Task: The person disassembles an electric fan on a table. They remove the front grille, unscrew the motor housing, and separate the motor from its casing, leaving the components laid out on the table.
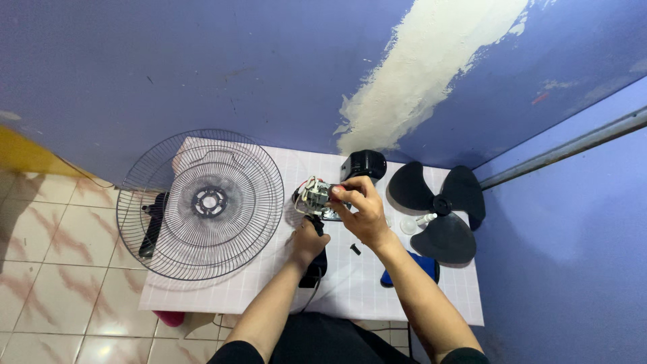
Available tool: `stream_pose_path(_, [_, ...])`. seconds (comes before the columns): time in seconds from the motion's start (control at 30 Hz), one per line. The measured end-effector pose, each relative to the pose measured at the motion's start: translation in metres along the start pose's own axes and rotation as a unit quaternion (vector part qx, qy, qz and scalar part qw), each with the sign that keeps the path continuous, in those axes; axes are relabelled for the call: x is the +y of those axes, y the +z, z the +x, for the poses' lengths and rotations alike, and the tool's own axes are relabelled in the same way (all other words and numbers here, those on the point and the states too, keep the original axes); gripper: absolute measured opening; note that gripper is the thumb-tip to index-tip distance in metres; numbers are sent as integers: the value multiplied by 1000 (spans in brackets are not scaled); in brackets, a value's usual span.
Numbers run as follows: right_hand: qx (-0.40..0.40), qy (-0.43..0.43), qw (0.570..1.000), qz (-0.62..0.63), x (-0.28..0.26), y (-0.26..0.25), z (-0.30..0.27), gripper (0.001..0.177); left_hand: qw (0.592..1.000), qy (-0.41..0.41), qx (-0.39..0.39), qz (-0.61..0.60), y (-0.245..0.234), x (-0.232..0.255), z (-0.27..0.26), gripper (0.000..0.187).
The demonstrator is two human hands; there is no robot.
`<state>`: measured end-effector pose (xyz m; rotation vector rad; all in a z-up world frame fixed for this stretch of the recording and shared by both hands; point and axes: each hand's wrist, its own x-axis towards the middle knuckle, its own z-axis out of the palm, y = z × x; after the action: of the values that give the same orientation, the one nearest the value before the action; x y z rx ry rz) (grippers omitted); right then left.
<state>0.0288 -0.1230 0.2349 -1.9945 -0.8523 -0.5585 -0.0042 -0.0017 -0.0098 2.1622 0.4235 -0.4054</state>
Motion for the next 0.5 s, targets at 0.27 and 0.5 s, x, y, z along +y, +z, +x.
stream_pose_path(0.27, [-22, -8, 1000, 15, 5, -3, 7, 31, 999, 37, 26, 0, 15, -12, 11, 76])
stream_pose_path(0.5, [-31, -12, 999, 11, -2, -3, 16, 30, 998, 54, 27, -4, 18, -17, 15, 75])
